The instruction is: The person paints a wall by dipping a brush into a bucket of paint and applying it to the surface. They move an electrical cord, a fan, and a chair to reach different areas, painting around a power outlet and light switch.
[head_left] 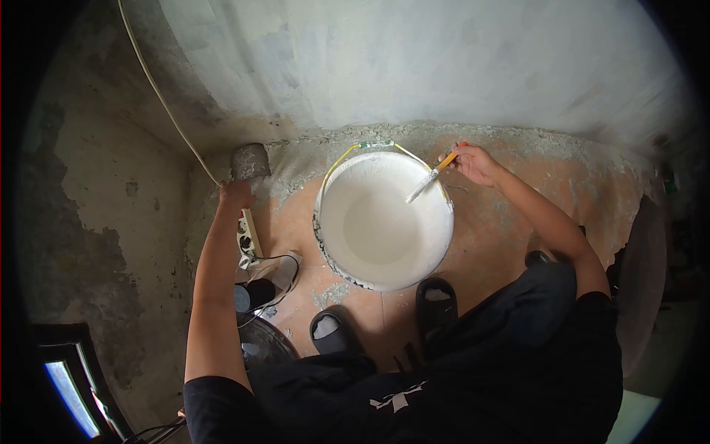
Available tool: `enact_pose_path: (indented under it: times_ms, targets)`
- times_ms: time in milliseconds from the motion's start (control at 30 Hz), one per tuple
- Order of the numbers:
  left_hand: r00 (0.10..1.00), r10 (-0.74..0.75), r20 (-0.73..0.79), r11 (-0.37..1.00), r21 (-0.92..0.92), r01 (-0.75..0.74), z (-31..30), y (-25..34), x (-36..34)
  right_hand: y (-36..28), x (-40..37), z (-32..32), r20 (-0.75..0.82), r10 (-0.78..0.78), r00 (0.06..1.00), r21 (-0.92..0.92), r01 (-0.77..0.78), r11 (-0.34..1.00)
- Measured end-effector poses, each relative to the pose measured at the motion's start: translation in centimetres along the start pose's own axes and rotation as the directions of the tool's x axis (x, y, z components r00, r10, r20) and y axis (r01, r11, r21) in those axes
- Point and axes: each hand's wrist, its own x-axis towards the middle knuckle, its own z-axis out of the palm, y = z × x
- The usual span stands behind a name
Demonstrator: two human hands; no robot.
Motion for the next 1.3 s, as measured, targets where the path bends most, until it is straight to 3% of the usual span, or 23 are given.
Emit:
enact_pose_path:
  times_ms: [167, 600, 867, 933, 1100, 1300]
  targets:
    - [1.0, -0.002, 0.002, 1.0, -0.014, 0.002, 0.2, -0.2, 0.2, 1.4, 0.2, -1.0, -0.077, 0.027, 0.997, 0.102, -0.019, 0.995]
    - [0.999, -0.003, 0.042, 0.998, -0.061, 0.006, -0.2, -0.1, 0.2, 1.3, 0.1, -0.2, -0.095, 0.062, 0.994, 0.084, -0.054, 0.995]
    - [1.0, -0.014, 0.028, 0.997, -0.07, 0.016, -0.2, 0.1, 0.2, 0.3, 0.4, 1.7, -0.133, -0.078, 0.988, 0.029, 0.083, 0.996]
    - [0.998, -0.032, 0.054, 0.999, -0.026, 0.034, -0.3, 0.2, 0.5, 0.6, 0.5, 1.9, -0.113, -0.08, 0.99, -0.016, 0.079, 0.997]
    - [0.989, -0.131, -0.075, 0.981, 0.135, 0.14, -0.1, 0.3, 0.2, 0.5, 0.7, 3.5, -0.148, -0.052, 0.988, -0.16, 0.028, 0.987]
    - [0.964, -0.105, -0.243, 0.931, 0.317, 0.182, 0.0, -0.6, 0.8, 0.0, 0.8, 2.6, -0.024, -0.016, 1.0, -0.046, 0.015, 0.999]
